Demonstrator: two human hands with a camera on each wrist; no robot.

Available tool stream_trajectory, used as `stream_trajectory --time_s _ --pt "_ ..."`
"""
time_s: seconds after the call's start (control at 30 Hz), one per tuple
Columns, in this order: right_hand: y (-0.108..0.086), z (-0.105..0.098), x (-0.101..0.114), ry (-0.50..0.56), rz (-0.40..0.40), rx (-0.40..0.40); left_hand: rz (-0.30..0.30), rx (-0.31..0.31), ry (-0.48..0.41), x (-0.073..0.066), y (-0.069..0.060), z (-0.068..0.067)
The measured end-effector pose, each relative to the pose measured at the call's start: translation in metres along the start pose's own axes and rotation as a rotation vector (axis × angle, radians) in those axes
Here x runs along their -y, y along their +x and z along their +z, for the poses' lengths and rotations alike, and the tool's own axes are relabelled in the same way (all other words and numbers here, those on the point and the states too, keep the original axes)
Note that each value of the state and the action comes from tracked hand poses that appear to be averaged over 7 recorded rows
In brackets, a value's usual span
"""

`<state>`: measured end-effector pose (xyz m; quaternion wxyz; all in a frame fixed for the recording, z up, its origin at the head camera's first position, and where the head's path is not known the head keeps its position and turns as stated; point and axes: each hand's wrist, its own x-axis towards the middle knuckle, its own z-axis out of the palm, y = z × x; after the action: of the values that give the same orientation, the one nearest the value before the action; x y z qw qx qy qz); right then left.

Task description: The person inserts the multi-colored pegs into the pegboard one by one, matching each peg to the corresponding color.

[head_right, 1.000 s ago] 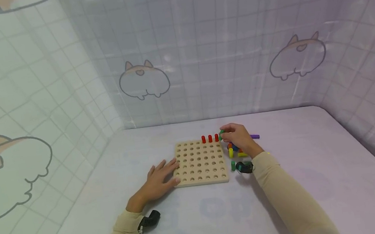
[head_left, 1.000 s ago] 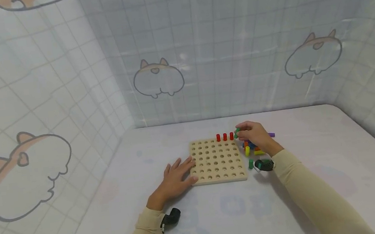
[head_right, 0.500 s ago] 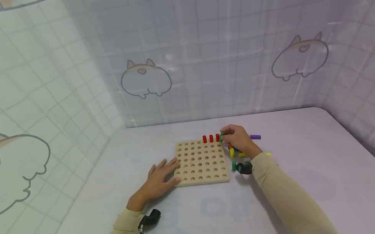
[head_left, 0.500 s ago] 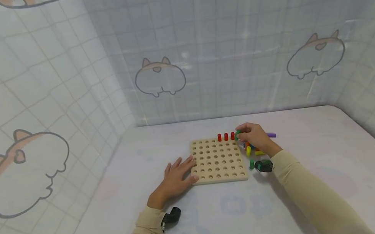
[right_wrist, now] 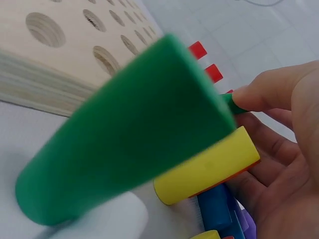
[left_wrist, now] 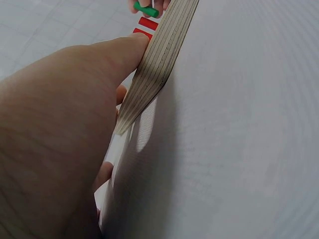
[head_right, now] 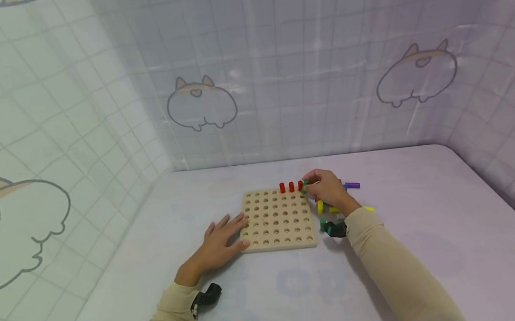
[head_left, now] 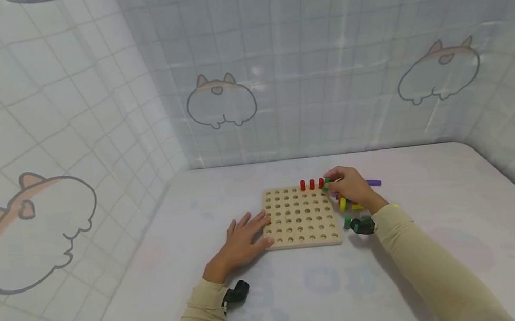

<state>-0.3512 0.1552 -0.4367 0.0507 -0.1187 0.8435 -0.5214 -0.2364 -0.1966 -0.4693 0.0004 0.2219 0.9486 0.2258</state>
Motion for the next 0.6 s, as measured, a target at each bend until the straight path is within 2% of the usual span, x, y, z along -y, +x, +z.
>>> stream_trajectory --time_s 0.33,0.6 --pt "-0.0033 0.0023 0.0058 -0.117 0.001 0.017 -0.019 0.006 0.006 -0.002 -0.0017 0.0003" --pt "-0.0013 0.0015 0.006 -0.158 -0.001 0.022 -0.025 0.008 0.012 -0.0013 -0.0008 0.0009"
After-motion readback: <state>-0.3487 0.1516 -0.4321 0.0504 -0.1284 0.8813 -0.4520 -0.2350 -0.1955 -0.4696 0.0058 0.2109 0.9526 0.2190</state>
